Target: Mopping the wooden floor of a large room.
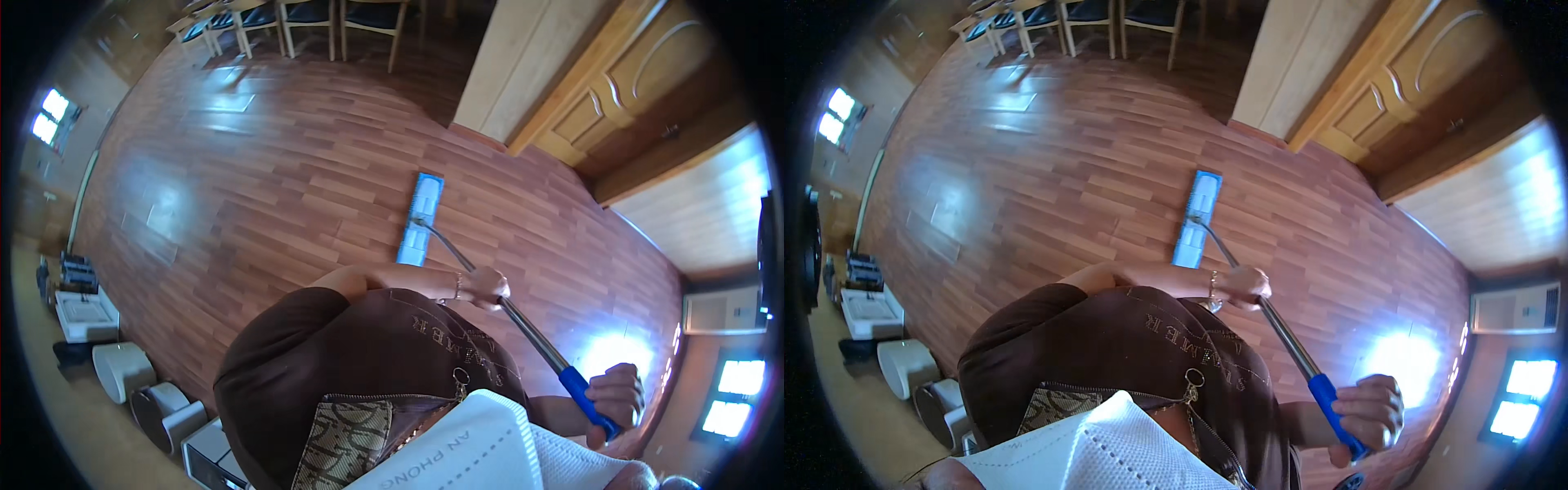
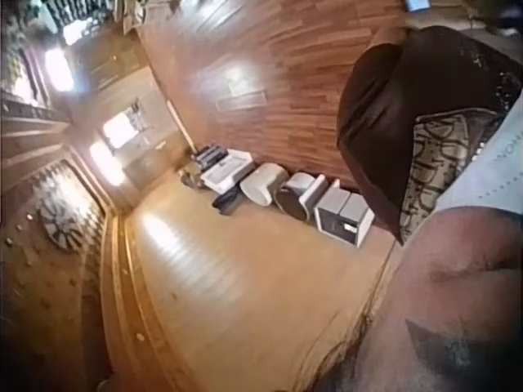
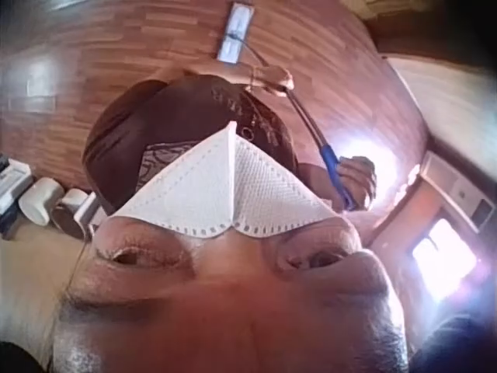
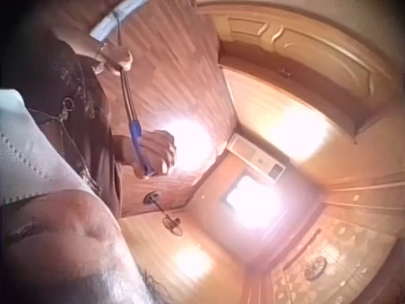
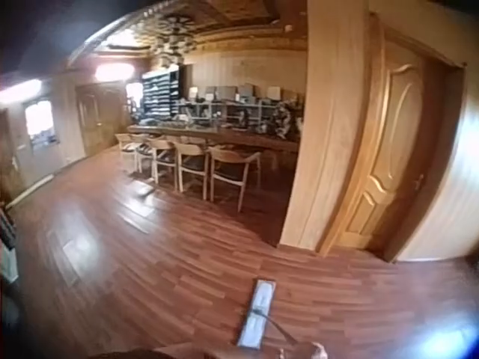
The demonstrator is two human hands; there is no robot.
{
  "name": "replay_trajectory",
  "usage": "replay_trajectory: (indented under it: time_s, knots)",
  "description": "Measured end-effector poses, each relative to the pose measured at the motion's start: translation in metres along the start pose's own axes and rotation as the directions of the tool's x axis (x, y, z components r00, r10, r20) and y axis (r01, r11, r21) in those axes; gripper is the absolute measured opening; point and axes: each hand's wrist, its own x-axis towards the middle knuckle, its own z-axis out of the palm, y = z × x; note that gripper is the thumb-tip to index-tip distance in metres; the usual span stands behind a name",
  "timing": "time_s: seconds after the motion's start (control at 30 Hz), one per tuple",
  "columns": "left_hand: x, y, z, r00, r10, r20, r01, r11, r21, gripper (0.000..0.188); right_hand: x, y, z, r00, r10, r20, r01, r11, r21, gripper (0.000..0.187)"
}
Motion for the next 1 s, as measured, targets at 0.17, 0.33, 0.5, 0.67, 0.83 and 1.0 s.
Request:
replay_trajectory:
  time_s: [0.17, 0.33, 0.5, 0.67, 0.83, 1.0]
  knots:
    - [-0.004, -0.002, 0.008, 0.907, -0.235, -0.351, 0.256, 0.967, 0.015, 0.012, -0.047, 0.085, -0.028, 0.980, 0.148, -0.131, -0.065, 0.869, 0.490, 0.036]
    - [0.021, -0.023, 0.031, 0.671, -0.557, -0.490, 0.642, 0.766, 0.008, 0.010, -0.100, 0.171, -0.035, 0.874, 0.480, -0.073, -0.238, 0.555, 0.797, 0.021]
    - [-0.007, -0.052, 0.082, 0.459, -0.720, -0.520, 0.860, 0.507, 0.057, 0.016, -0.163, 0.215, -0.013, 0.827, 0.459, 0.325, -0.476, 0.262, 0.840, 0.008]
    - [0.000, -0.120, 0.168, 0.213, -0.871, -0.443, 0.915, 0.337, -0.223, 0.009, -0.210, 0.294, -0.008, 0.804, 0.138, 0.579, -0.593, 0.270, 0.759, 0.008]
    - [-0.039, -0.152, 0.255, -0.085, -0.889, -0.451, 0.715, 0.261, -0.649, 0.012, -0.224, 0.369, 0.010, 0.590, -0.103, 0.801, -0.757, 0.274, 0.593, 0.010]
    - [0.081, -0.140, 0.269, 0.008, -0.810, -0.587, 0.956, 0.178, -0.234, 0.020, -0.272, 0.467, 0.005, 0.571, -0.119, 0.812, -0.792, 0.181, 0.584, 0.007]
